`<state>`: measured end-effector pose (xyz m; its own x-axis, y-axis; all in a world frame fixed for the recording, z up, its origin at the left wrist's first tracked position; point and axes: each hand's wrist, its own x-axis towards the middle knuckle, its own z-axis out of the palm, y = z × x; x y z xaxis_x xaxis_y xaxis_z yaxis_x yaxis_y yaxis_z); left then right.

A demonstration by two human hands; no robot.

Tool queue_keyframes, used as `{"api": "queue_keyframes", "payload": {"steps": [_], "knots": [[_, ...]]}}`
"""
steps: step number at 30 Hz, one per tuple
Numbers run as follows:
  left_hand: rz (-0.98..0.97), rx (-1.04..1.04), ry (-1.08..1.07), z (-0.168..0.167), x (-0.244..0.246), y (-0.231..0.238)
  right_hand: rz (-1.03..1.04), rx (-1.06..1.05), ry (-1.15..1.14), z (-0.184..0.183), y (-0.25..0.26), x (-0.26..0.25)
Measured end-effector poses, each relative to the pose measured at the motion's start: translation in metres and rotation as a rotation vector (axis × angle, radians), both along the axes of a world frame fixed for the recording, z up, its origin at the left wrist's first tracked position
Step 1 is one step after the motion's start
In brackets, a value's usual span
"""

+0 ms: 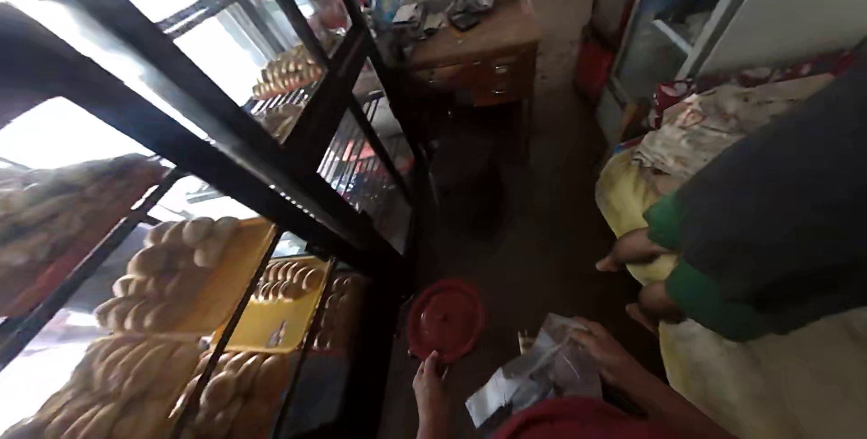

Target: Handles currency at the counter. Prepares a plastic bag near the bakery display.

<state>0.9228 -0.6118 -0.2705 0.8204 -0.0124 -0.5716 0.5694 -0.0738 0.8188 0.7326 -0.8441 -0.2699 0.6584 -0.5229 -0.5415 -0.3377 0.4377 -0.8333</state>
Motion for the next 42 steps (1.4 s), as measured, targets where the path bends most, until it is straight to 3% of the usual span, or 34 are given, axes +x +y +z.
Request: {"api": "queue_keyframes", "payload": {"steps": [9,16,24,29,32,36,42], "knots": [[-0.074,-0.013,0.042,0.021,0.141,-0.202,0.044,-0.082,-0.064,0.027,-0.202,0.165],[-0.169,-0.058,0.024,-0.014,0.288,-0.333,0.078,-0.096,-0.018,0.005,-0.31,0.281],[-0.371,-0.093,0.023,0.012,0.437,-0.562,-0.172,-0.156,-0.049,0.01,-0.456,0.346],[-0.402,-0.184,-0.025,0.025,0.506,-0.728,-0.314,-0.159,-0.005,-0.019,-0.562,0.378],[-0.405,-0.236,-0.067,0.018,0.536,-0.815,-0.277,-0.163,-0.034,-0.035,-0.636,0.392],[-0.318,-0.286,-0.048,0.024,0.573,-0.924,-0.253,-0.136,-0.03,-0.02,-0.74,0.432],[-0.3,-0.255,-0.107,0.018,0.639,-1.044,-0.045,-0.224,-0.111,-0.009,-0.86,0.526]]}}
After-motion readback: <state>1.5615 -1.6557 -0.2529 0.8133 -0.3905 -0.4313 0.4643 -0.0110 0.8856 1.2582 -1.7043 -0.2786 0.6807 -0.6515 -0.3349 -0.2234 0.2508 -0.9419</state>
